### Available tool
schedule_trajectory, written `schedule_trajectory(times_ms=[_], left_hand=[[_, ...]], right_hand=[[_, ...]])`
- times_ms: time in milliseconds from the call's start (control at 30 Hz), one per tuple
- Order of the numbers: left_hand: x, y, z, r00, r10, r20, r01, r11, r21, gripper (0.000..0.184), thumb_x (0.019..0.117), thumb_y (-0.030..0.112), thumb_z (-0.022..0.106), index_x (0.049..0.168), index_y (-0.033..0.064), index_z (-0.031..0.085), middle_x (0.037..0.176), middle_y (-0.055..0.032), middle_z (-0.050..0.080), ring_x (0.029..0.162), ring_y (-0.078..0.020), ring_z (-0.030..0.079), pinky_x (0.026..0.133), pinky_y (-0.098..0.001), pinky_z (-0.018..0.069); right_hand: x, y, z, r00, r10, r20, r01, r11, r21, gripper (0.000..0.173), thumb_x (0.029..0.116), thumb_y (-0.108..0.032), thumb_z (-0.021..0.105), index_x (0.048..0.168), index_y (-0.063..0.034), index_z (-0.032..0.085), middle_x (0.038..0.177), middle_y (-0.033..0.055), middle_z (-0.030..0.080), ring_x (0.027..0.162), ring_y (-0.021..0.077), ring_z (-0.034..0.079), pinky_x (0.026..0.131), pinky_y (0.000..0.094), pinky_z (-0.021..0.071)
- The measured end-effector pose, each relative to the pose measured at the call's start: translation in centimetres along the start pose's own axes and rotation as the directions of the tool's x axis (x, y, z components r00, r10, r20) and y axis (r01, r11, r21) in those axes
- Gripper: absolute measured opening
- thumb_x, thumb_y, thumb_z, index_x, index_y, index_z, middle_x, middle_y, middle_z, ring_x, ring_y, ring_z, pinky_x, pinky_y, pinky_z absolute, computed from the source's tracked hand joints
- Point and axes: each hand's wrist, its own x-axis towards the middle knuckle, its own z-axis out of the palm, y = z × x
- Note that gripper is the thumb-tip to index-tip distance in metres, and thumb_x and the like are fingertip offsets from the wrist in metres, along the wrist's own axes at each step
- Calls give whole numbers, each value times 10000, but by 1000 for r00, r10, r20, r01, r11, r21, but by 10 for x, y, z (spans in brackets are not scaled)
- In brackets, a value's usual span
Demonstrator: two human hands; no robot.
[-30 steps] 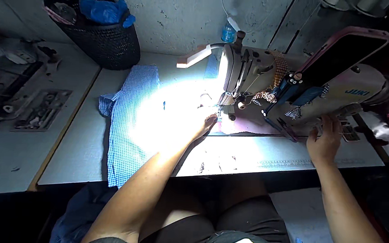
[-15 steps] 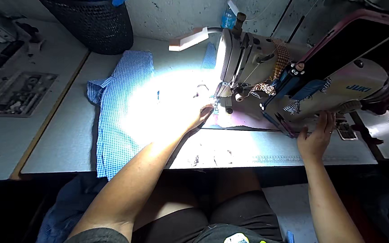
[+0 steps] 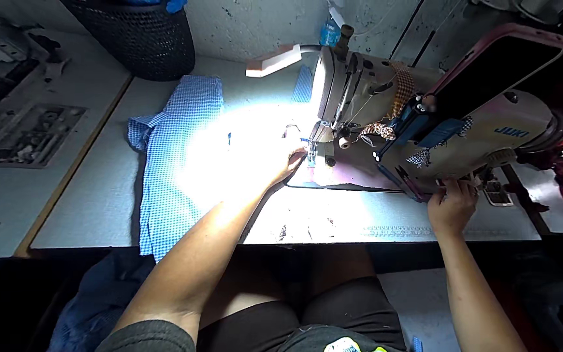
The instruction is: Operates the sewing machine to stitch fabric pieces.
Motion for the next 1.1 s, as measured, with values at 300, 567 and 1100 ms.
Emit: schedule_trajectory(times_ms=[300, 567, 1100], left_hand=[[-5, 2, -5, 997, 79, 9, -79, 997, 4, 198, 983, 123, 578, 1035, 75, 764, 1031, -106, 732, 1033, -283, 669, 935, -459, 487], [-5, 2, -2, 999, 40, 4, -40, 998, -54, 181, 981, 71, 601, 1062, 38, 759, 1075, -139, 733, 1077, -300, 674, 994, -471, 480], [0, 4, -5, 999, -22, 29, 21, 999, 30, 219, 1023, 125, 547, 1085, 44, 741, 1068, -147, 722, 1064, -316, 679, 955, -476, 506]], right_hand=[[-1, -1, 0, 999, 21, -33, -21, 1000, -13, 420, 934, -107, 550, 1324, 25, 635, 1355, 282, 617, 1307, 467, 558, 1098, 638, 374], [0, -4, -2, 999, 39, 13, -39, 999, 4, 596, 920, -142, 596, 1480, 26, 483, 1533, 276, 465, 1462, 446, 404, 1183, 602, 311], [0, -4, -2, 1000, 11, 7, -11, 1000, 2, 691, 902, -169, 582, 1532, 51, 400, 1588, 290, 382, 1499, 453, 337, 1204, 577, 292]])
